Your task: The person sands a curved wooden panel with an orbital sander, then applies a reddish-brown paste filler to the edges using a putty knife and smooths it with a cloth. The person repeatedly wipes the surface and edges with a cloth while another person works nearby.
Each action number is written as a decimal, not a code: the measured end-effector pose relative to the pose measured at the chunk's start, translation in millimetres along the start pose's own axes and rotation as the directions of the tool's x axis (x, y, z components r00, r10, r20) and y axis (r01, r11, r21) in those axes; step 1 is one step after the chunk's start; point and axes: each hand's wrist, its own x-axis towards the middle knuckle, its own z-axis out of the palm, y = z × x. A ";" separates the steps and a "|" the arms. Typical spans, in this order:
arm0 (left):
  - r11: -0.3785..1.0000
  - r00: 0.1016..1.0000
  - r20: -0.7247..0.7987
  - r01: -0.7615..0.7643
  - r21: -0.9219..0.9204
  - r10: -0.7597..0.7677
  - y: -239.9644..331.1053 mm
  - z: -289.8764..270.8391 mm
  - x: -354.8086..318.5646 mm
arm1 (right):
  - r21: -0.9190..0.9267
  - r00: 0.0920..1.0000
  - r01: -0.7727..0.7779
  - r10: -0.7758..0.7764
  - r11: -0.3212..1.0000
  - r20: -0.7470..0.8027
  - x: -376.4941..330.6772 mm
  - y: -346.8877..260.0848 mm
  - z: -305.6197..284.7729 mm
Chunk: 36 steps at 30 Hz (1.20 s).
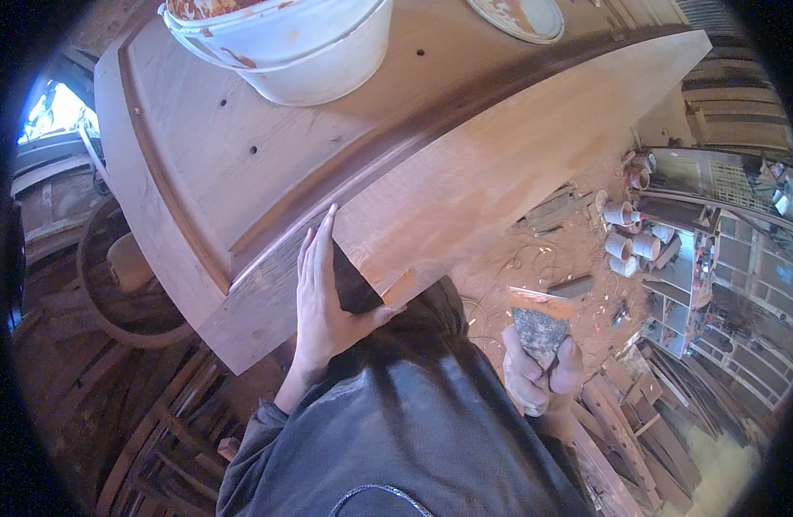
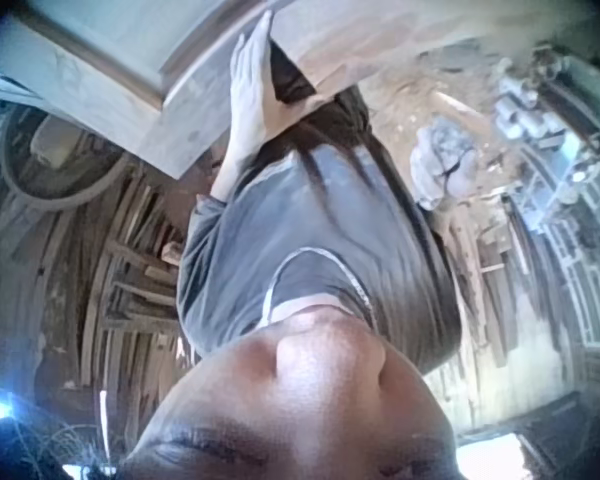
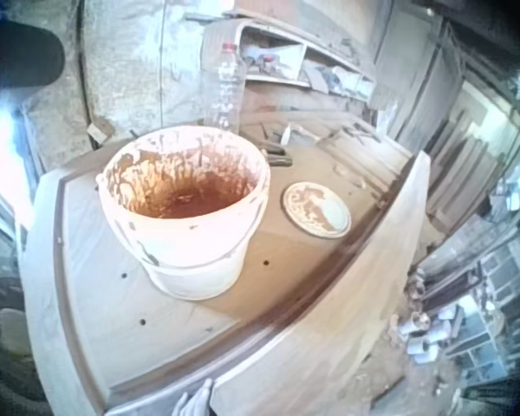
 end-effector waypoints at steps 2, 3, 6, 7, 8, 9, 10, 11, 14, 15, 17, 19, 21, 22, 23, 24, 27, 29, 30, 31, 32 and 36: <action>1.000 1.000 -0.009 -0.021 -0.002 0.021 -3.1 1.0 -1.9 | -0.043 0.995 0.068 -0.071 0.997 -0.068 0.7 4.5 2.7; 1.000 1.000 -0.009 -0.012 -0.005 0.012 -2.8 0.5 -2.5 | -0.065 0.989 0.098 -0.105 0.993 -0.100 1.2 6.9 3.8; 1.000 1.000 0.003 0.006 -0.008 -0.006 -0.6 -0.7 -3.1 | -0.416 0.934 0.144 -0.262 0.898 -0.242 7.8 11.5 19.8; 1.000 1.000 0.010 0.010 -0.009 -0.010 0.3 -0.9 -2.9 | -0.688 0.896 0.071 -0.349 0.723 -0.275 13.3 9.7 27.1; 1.000 1.000 0.015 0.013 -0.011 -0.013 0.1 -0.8 -2.2 | -0.880 0.853 -0.037 -0.444 0.474 -0.274 21.4 8.5 31.3; 1.000 1.000 0.004 0.004 -0.007 -0.004 -0.6 0.3 -2.4 | -0.999 0.850 -0.040 -0.526 -0.007 -0.030 40.2 2.9 29.5; 1.000 1.000 -0.003 -0.002 -0.007 0.002 -1.7 0.6 -2.4 | -0.961 0.866 -0.074 -0.494 -0.266 0.070 57.3 -2.9 31.3; 1.000 1.000 -0.012 -0.010 -0.002 0.010 -2.3 1.2 -3.6 | -0.858 0.873 -0.093 -0.456 -0.505 0.174 73.6 -8.6 31.0; 1.000 1.000 -0.007 0.000 -0.022 0.000 -1.9 -0.5 -2.9 | -0.792 0.912 -0.189 -0.403 -0.580 0.077 94.6 -16.4 46.9; 1.000 1.000 -0.010 0.002 -0.024 -0.002 -1.6 -0.3 -2.7 | -0.776 0.912 -0.192 -0.402 -0.601 0.086 99.5 -16.7 49.3; 1.000 1.000 -0.018 0.007 -0.026 -0.008 -0.2 0.5 -2.9 | -0.758 0.913 -0.182 -0.394 -0.626 0.106 103.8 -16.1 51.0; 1.000 1.000 -0.028 -0.012 -0.012 0.012 -1.3 0.1 -4.2 | -0.758 0.918 -0.156 -0.376 -0.634 0.126 107.3 -13.5 49.4; 1.000 0.999 -0.036 -0.024 -0.013 0.024 -1.8 -0.3 -4.4 | -0.780 0.913 -0.140 -0.385 -0.609 0.136 106.1 -12.4 45.9; 0.999 0.999 -0.039 -0.026 -0.022 0.025 -2.2 -0.2 -3.4 | -0.792 0.911 -0.135 -0.389 -0.595 0.138 104.5 -13.6 45.4; 0.999 0.999 -0.043 -0.028 -0.031 0.027 -2.4 -0.2 -3.3 | -0.772 0.933 -0.156 -0.348 -0.616 0.090 101.0 -19.9 49.7; 0.999 0.999 -0.036 -0.019 -0.034 0.018 -2.3 -1.0 -5.4 | -0.749 0.950 -0.172 -0.310 -0.640 0.046 94.7 -28.6 58.4; 0.999 1.000 -0.025 -0.006 -0.040 0.005 -1.5 -2.6 -9.4 | -0.716 0.938 -0.202 -0.342 -0.669 0.055 91.7 -33.3 64.1; 0.999 1.000 -0.027 -0.015 -0.041 0.014 -0.2 -2.8 -8.6 | -0.686 0.928 -0.222 -0.366 -0.693 0.069 103.2 -36.4 60.2; 0.999 1.000 -0.020 -0.009 -0.039 0.008 -0.2 -3.6 -8.1 | -0.717 0.932 -0.162 -0.344 -0.678 0.114 107.8 -34.7 47.5; 0.999 1.000 -0.012 -0.003 -0.038 0.003 -0.1 -4.5 -8.3 | -0.721 0.927 -0.172 -0.358 -0.672 0.112 107.9 -33.5 44.8; 0.999 1.000 -0.002 0.002 -0.037 -0.002 0.3 -4.6 -7.7 | -0.724 0.921 -0.183 -0.373 -0.665 0.109 106.3 -32.1 43.5; 1.000 1.000 -0.014 0.009 -0.030 -0.010 0.0 -3.6 -2.8 | -0.702 0.936 -0.222 -0.350 -0.677 0.042 102.9 -41.1 52.0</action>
